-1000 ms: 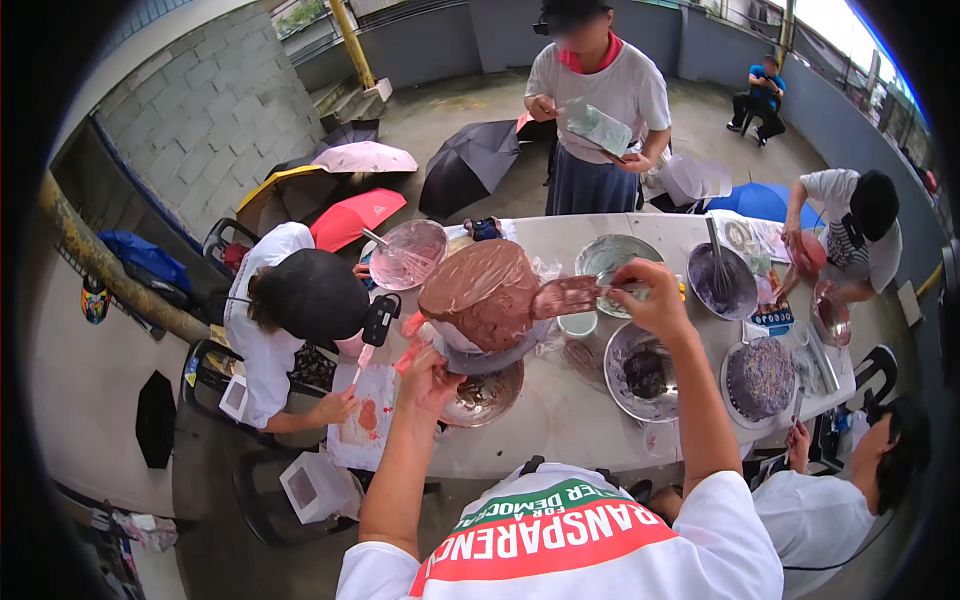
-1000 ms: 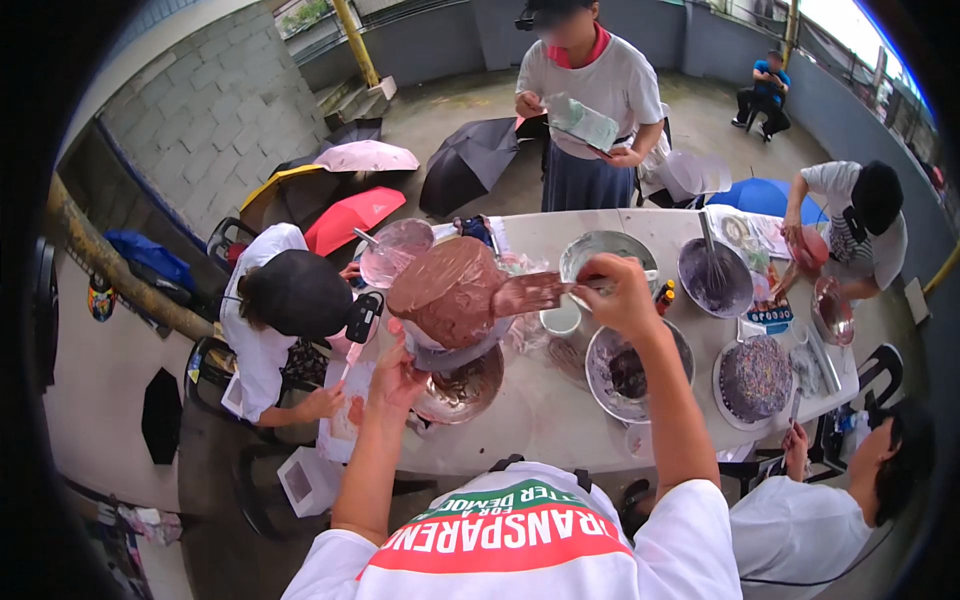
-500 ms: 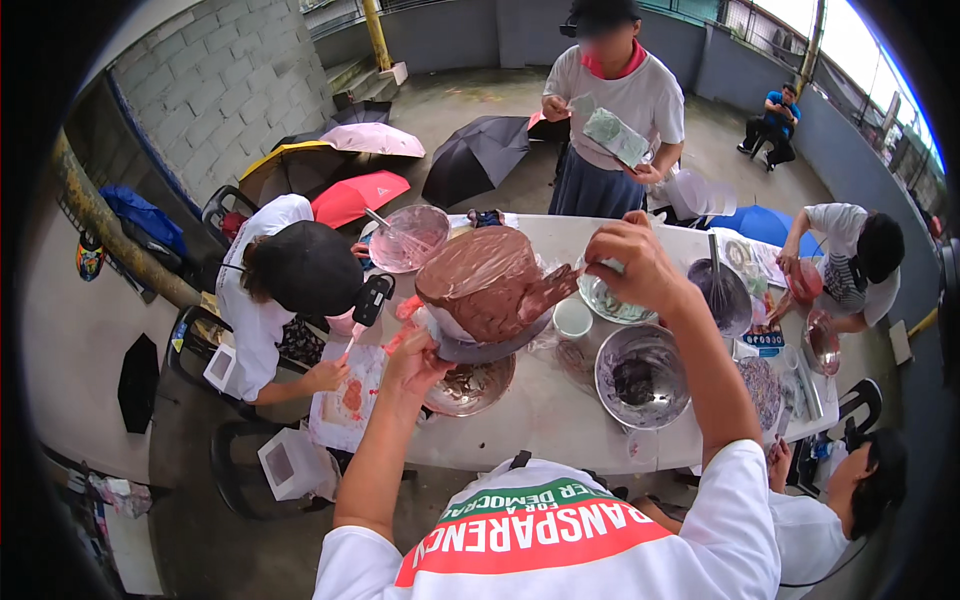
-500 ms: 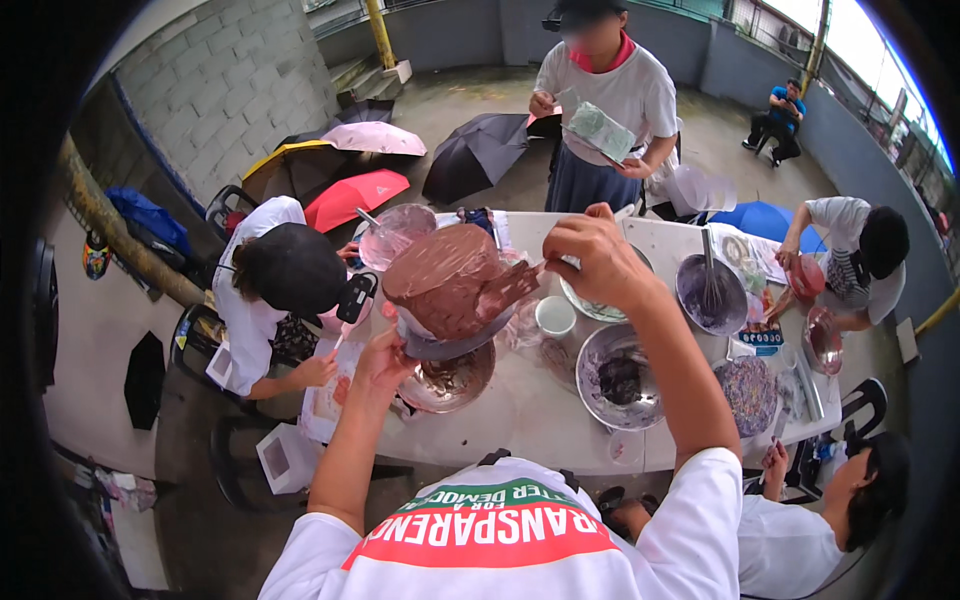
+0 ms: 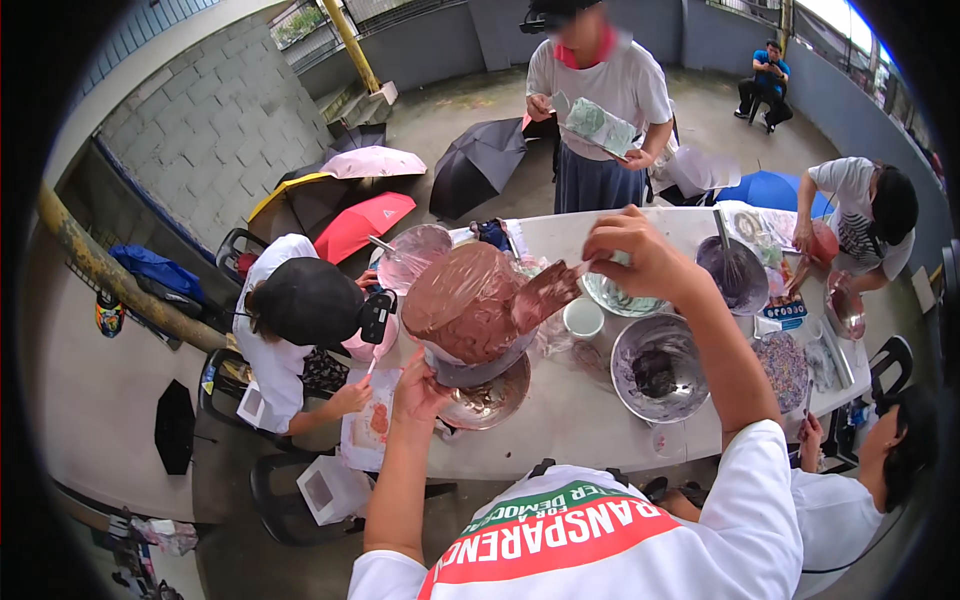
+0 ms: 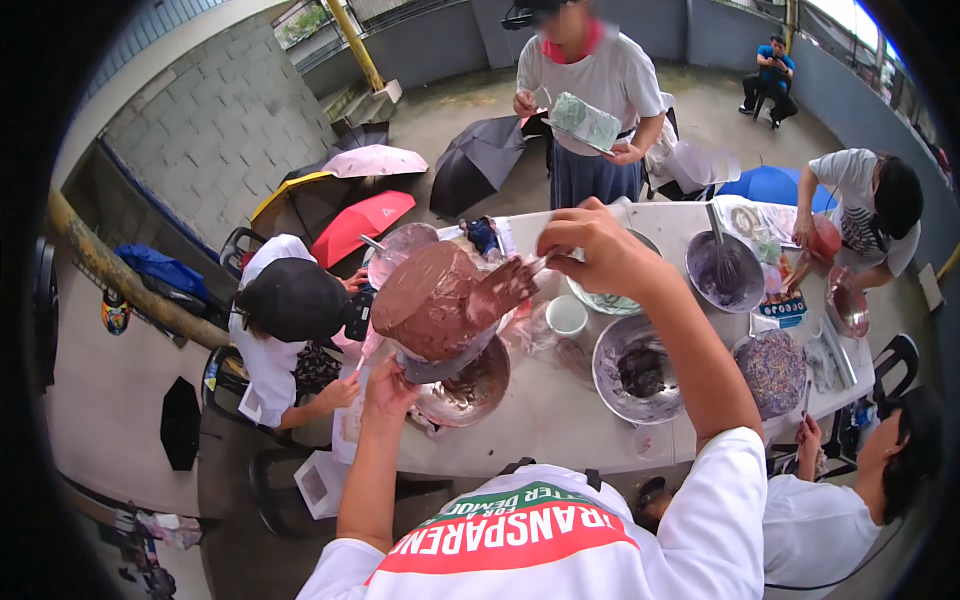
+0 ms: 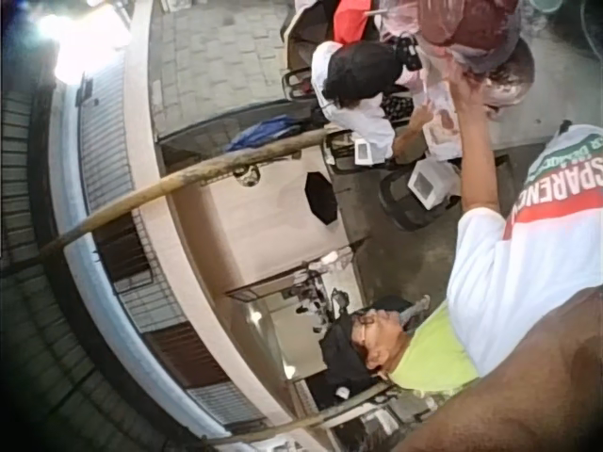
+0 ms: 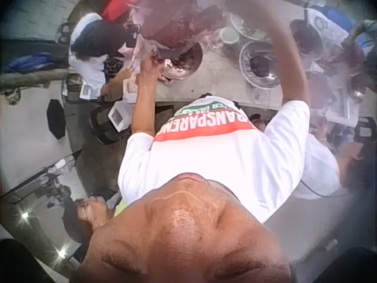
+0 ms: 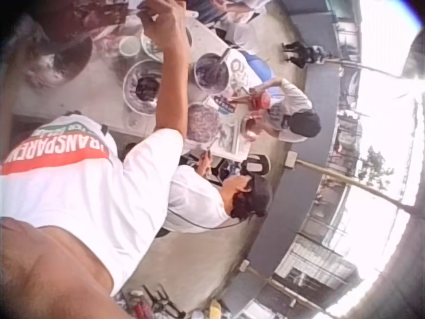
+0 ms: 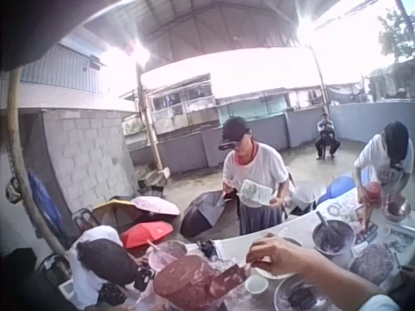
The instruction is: The person frosts a chocolate cake with chocolate icing using a spatula and a turn-table, while others around the table frost different cakes with pink, green, and purple icing.
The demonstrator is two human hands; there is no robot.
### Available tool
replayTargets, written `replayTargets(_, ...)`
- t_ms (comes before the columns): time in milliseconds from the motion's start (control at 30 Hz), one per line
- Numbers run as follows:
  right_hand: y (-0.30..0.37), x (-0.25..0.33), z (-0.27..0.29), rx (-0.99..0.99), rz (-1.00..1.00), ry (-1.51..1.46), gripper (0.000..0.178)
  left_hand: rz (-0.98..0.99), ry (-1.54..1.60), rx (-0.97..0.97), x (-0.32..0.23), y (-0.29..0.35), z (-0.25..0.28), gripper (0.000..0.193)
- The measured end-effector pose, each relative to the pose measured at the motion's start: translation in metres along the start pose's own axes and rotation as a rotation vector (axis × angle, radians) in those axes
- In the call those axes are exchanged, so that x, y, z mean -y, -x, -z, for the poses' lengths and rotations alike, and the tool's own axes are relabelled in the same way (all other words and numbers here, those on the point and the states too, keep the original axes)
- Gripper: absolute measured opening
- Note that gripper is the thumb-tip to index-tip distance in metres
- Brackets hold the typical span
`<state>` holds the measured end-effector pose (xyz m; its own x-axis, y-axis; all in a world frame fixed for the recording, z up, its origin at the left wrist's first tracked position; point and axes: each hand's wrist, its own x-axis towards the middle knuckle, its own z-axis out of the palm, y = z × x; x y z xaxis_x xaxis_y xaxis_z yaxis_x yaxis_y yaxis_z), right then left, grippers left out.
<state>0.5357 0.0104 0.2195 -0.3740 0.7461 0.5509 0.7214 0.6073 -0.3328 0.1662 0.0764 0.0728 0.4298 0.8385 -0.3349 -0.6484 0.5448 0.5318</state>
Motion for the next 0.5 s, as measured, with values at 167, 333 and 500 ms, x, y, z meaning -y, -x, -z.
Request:
replayTargets(167,0.056,-0.002,-0.033,-0.297,-0.492,-0.600,0.010,-0.151,-0.088,0.006,0.013,-0.001,0.022,0.050)
replayTargets(333,0.100,0.030,-0.094,-0.305,-0.840,-1.259,0.012,-0.174,-0.102,-0.008,0.036,-0.002,0.048,0.047)
replayTargets(500,0.110,0.041,-0.141,-0.423,-0.868,-1.001,0.013,-0.194,-0.026,-0.062,0.055,0.002,0.032,0.038)
